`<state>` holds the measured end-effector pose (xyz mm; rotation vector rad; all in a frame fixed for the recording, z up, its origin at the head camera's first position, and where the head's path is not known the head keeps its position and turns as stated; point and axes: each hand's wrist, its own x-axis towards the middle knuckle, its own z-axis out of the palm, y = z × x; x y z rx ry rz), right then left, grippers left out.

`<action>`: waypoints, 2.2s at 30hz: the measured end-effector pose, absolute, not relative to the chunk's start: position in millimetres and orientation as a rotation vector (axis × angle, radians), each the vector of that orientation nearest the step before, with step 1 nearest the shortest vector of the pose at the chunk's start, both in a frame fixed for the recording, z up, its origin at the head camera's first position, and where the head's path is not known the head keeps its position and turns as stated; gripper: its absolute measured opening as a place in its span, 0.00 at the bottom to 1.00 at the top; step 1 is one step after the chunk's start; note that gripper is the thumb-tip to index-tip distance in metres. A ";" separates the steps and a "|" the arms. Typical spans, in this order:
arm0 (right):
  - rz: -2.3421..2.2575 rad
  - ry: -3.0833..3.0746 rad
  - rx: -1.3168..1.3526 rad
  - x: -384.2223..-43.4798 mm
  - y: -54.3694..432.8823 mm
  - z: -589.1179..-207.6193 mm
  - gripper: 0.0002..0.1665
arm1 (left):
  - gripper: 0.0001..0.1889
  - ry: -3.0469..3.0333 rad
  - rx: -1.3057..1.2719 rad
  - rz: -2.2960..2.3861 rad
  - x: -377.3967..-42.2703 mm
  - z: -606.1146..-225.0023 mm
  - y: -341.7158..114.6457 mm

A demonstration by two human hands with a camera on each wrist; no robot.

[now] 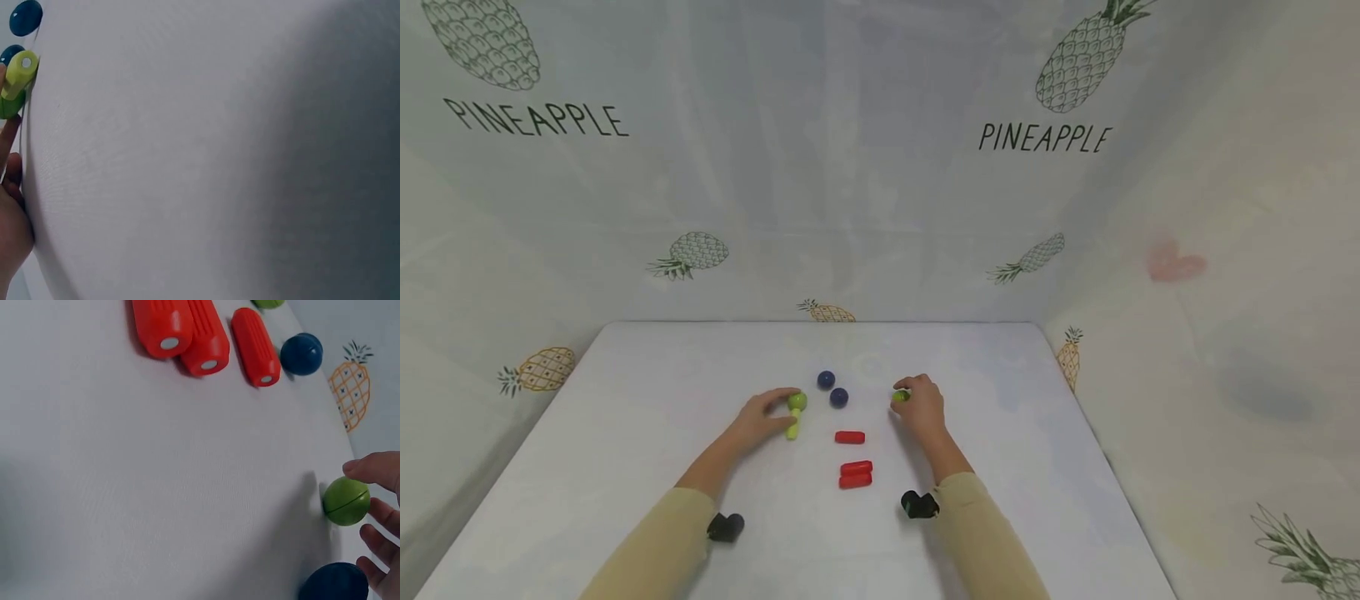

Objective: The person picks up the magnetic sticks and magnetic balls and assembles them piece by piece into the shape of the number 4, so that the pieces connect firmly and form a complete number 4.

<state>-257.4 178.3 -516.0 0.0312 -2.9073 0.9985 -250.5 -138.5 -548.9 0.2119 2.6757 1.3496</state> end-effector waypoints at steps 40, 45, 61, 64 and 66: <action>1.326 -2.816 0.121 -231.0 145.9 -511.6 0.15 | 0.26 2.692 0.151 1.379 -245.8 -550.4 -136.4; 1.406 -2.797 0.126 -223.6 136.8 -511.5 0.15 | 0.26 2.678 0.146 1.390 -243.3 -548.6 -136.2; 1.573 -2.783 0.164 -209.6 111.6 -510.1 0.19 | 0.27 2.675 0.156 1.393 -247.5 -549.2 -135.5; 1.593 -2.770 0.180 -206.8 106.9 -508.7 0.19 | 0.27 2.679 0.149 1.382 -247.9 -550.2 -136.3; 1.620 -2.759 0.193 -204.5 103.2 -508.3 0.18 | 0.27 2.686 0.145 1.375 -247.6 -549.9 -136.8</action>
